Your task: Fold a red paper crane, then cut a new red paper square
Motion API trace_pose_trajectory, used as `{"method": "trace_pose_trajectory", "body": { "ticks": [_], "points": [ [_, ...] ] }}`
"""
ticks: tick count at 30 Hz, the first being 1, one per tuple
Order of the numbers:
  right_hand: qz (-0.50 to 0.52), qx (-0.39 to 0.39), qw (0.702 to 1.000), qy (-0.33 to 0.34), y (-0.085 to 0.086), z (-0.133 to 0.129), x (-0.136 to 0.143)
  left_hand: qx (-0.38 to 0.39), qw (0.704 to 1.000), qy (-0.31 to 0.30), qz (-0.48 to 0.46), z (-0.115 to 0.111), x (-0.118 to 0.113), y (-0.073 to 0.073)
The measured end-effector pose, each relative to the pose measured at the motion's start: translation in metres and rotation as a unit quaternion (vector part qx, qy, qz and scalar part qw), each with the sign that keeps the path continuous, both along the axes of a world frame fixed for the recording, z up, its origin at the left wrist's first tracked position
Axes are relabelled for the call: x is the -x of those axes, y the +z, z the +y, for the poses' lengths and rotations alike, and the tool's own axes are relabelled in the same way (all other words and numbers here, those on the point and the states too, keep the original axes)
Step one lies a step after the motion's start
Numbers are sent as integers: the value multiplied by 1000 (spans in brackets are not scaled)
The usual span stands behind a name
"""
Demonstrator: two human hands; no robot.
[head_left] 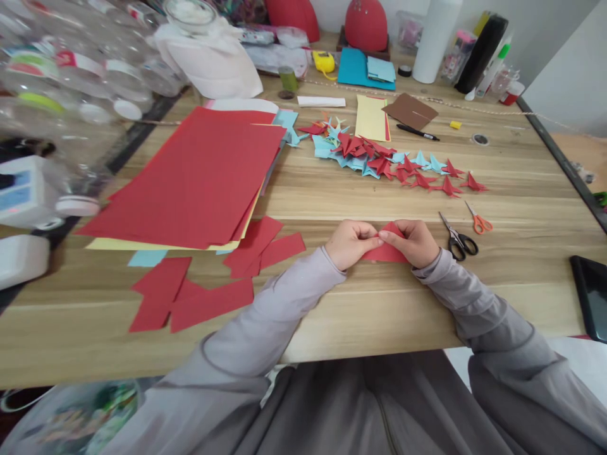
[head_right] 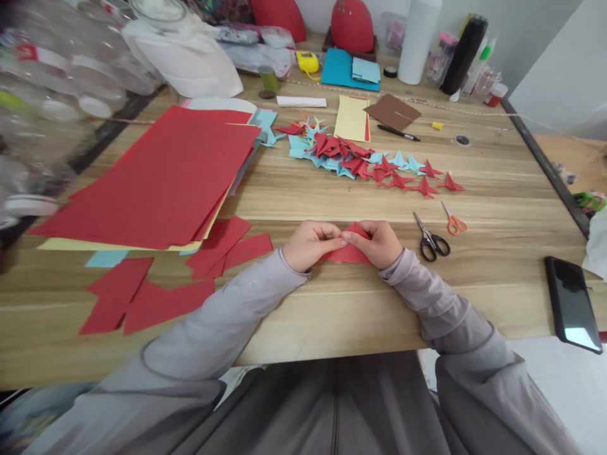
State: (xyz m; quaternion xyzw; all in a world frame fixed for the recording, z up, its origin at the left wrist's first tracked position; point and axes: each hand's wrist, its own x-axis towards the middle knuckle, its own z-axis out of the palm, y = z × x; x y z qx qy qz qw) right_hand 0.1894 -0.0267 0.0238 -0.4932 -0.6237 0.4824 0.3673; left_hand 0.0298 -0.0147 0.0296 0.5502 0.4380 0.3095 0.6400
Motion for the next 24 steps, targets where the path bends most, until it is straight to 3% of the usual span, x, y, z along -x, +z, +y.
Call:
{"method": "trace_pose_trajectory", "body": {
  "ticks": [4,14,24],
  "points": [
    [-1,-6,1000,12,-1,0,-1,-41,999,-15,27,3,1,-3],
    [-5,24,999,33,-1,2,-3,-39,999,-20,26,1,2,-3],
    [-24,16,999,23,-1,2,-4,16,999,-51,0,4,3,-4]
  ]
}}
